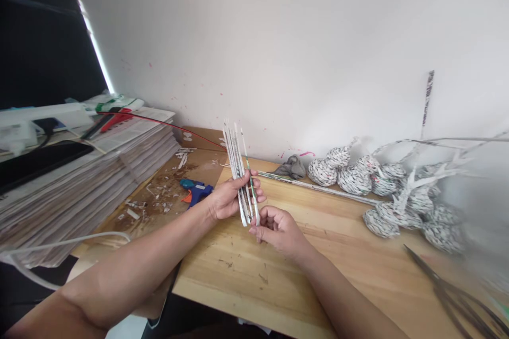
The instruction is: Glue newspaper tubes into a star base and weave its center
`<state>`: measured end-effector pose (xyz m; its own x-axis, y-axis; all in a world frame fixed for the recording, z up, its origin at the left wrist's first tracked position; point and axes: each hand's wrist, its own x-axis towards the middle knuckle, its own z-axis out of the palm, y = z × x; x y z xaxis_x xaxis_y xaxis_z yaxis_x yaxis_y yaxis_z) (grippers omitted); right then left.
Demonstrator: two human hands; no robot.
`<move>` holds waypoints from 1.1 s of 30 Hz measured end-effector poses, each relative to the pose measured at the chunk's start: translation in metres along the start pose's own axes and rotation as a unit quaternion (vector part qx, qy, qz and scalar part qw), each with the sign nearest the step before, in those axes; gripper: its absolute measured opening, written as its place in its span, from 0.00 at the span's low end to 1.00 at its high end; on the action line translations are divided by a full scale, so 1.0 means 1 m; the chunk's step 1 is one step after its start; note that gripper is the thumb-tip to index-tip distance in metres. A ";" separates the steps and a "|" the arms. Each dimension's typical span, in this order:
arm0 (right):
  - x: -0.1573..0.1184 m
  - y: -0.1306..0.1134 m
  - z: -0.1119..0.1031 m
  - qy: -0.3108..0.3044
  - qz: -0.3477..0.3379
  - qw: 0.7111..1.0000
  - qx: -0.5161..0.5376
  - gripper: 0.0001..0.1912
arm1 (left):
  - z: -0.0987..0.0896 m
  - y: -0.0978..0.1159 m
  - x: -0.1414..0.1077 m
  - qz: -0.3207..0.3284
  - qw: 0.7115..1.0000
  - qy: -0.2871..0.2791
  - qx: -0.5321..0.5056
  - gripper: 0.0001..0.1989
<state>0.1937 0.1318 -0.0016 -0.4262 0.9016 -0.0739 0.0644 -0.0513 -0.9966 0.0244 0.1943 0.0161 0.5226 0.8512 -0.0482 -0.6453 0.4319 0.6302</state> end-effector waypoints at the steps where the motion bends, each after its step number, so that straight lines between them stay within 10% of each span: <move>1: 0.000 -0.001 0.001 -0.001 -0.007 1.000 -0.001 0.16 | -0.001 0.000 0.001 0.002 1.000 0.007 -0.005 0.10; 33: 0.001 0.001 0.001 0.090 -0.001 0.996 -0.021 0.18 | 0.002 0.000 -0.001 0.017 0.999 0.010 0.038 0.13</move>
<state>0.1922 0.1319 -0.0030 -0.2586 0.9641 -0.0602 0.1025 -0.0346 -0.9941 0.0254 0.1921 0.0178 0.4889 0.8714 -0.0410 -0.6178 0.3791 0.6889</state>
